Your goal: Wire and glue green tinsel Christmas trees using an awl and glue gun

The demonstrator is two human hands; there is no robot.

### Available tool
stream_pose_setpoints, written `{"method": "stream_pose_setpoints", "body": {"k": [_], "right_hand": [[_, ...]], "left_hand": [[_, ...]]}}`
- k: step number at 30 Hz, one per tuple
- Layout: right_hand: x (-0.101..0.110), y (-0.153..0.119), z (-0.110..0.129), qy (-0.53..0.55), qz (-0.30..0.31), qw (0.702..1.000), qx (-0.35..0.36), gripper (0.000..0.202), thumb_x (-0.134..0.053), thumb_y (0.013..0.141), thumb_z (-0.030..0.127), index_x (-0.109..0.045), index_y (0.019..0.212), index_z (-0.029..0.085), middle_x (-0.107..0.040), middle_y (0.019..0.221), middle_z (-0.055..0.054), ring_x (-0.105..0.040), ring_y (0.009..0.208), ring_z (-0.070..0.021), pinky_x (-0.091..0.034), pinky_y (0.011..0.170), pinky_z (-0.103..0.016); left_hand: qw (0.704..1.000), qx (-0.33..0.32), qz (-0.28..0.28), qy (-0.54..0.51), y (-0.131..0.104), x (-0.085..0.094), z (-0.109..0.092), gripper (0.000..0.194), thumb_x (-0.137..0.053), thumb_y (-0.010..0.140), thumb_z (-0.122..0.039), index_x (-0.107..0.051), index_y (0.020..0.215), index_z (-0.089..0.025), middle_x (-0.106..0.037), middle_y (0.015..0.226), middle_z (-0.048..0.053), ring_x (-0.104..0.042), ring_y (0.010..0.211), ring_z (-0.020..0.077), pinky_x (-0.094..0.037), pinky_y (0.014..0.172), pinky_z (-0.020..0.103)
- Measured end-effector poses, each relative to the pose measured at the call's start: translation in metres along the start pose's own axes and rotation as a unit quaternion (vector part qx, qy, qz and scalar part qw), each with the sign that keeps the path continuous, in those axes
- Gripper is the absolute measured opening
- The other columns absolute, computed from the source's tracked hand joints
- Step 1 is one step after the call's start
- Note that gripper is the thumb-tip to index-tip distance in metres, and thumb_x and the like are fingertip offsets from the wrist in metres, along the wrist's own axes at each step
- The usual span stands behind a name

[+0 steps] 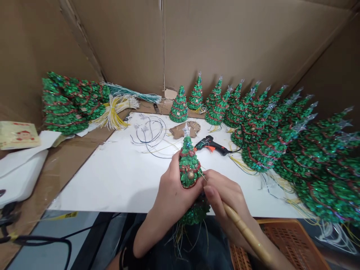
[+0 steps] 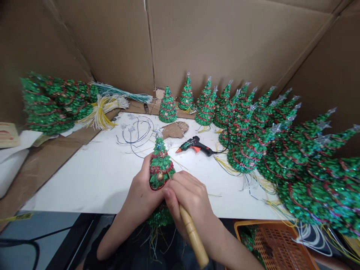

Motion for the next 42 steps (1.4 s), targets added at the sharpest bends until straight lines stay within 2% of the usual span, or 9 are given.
{"method": "stream_pose_setpoints", "body": {"k": [5, 11, 20, 28, 32, 34, 37, 40, 42], "right_hand": [[0.009, -0.005, 0.005, 0.081, 0.0, 0.997, -0.009, 0.031, -0.029, 0.1, 0.022, -0.045, 0.074, 0.021, -0.053, 0.07, -0.002, -0.052, 0.07, -0.0157, -0.043, 0.066, -0.03], [0.01, -0.006, -0.005, 0.062, -0.011, 0.996, -0.071, 0.031, -0.032, 0.101, 0.026, -0.047, 0.075, 0.02, -0.045, 0.068, 0.001, -0.044, 0.062, -0.0128, -0.033, 0.057, -0.028], [0.01, 0.0, -0.005, 0.064, -0.003, 0.995, -0.073, 0.033, -0.032, 0.101, 0.027, -0.042, 0.07, 0.02, -0.043, 0.066, 0.001, -0.042, 0.062, -0.0127, -0.032, 0.058, -0.029], [0.009, 0.006, -0.001, 0.029, 0.029, 0.998, -0.044, 0.032, -0.033, 0.1, 0.022, -0.034, 0.068, 0.021, -0.04, 0.063, 0.003, -0.039, 0.058, -0.0123, -0.032, 0.057, -0.029], [0.028, 0.01, -0.005, 0.022, 0.005, 0.999, 0.033, 0.033, -0.029, 0.1, 0.024, -0.04, 0.069, 0.022, -0.052, 0.069, 0.0, -0.05, 0.071, -0.0168, -0.041, 0.079, -0.036], [0.052, 0.013, -0.02, -0.016, -0.114, 0.992, 0.046, 0.03, -0.028, 0.099, 0.027, -0.051, 0.08, 0.024, -0.062, 0.091, -0.005, -0.053, 0.098, -0.0227, -0.038, 0.093, -0.043], [0.068, 0.023, -0.061, -0.157, -0.17, 0.973, -0.022, 0.024, -0.041, 0.095, 0.026, -0.052, 0.116, 0.022, -0.052, 0.126, -0.012, -0.044, 0.122, -0.0265, -0.035, 0.102, -0.045], [0.049, 0.039, -0.117, -0.351, 0.022, 0.926, -0.14, 0.039, -0.027, 0.095, 0.017, -0.044, 0.13, 0.012, -0.055, 0.123, -0.018, -0.051, 0.111, -0.0262, -0.043, 0.093, -0.04], [0.039, 0.044, -0.142, -0.385, 0.056, 0.906, -0.166, 0.036, -0.036, 0.093, 0.022, -0.054, 0.12, 0.006, -0.062, 0.109, -0.022, -0.052, 0.102, -0.0323, -0.042, 0.088, -0.044]], "left_hand": [[1.0, -0.01, -0.017, 0.015, 0.0, -0.001, 0.003, 0.061, -0.066, 0.077, -0.04, -0.039, 0.128, -0.02, -0.066, 0.094, 0.005, -0.064, 0.081, 0.0223, -0.052, 0.076, 0.039], [1.0, -0.004, -0.022, -0.002, 0.001, -0.002, 0.003, 0.062, -0.066, 0.075, -0.037, -0.039, 0.128, -0.018, -0.066, 0.105, 0.01, -0.064, 0.096, 0.027, -0.051, 0.081, 0.042], [1.0, -0.003, -0.021, -0.007, 0.0, -0.001, -0.001, 0.062, -0.066, 0.075, -0.035, -0.039, 0.128, -0.019, -0.067, 0.107, 0.01, -0.065, 0.096, 0.0262, -0.052, 0.081, 0.041], [1.0, 0.007, -0.014, 0.004, 0.004, -0.001, -0.001, 0.061, -0.065, 0.075, -0.038, -0.04, 0.127, -0.019, -0.067, 0.103, 0.009, -0.065, 0.096, 0.0276, -0.052, 0.082, 0.043], [1.0, 0.024, -0.014, 0.007, 0.007, 0.002, 0.003, 0.059, -0.064, 0.076, -0.038, -0.041, 0.126, -0.019, -0.068, 0.096, 0.007, -0.067, 0.089, 0.0269, -0.052, 0.083, 0.046], [0.999, 0.037, -0.008, -0.011, 0.008, 0.005, 0.006, 0.055, -0.065, 0.078, -0.039, -0.043, 0.125, -0.021, -0.068, 0.095, 0.006, -0.067, 0.088, 0.0261, -0.052, 0.084, 0.046], [0.996, 0.055, 0.019, -0.071, 0.011, 0.009, 0.012, 0.05, -0.064, 0.08, -0.039, -0.044, 0.124, -0.023, -0.069, 0.099, 0.005, -0.068, 0.091, 0.025, -0.053, 0.086, 0.044], [0.989, 0.067, 0.029, -0.131, 0.013, 0.015, 0.016, 0.05, -0.064, 0.081, -0.041, -0.045, 0.124, -0.023, -0.069, 0.103, 0.005, -0.068, 0.096, 0.0243, -0.054, 0.086, 0.041], [0.983, 0.078, 0.023, -0.165, 0.014, 0.019, 0.019, 0.051, -0.065, 0.081, -0.042, -0.046, 0.124, -0.022, -0.068, 0.104, 0.005, -0.068, 0.096, 0.0242, -0.055, 0.085, 0.039]]}}
Point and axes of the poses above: each hand's wrist, its own y-axis towards the middle knuckle, its own x-axis out of the back of the hand, z = x × y, the point moved 5 cm from there along y, towards the middle knuckle
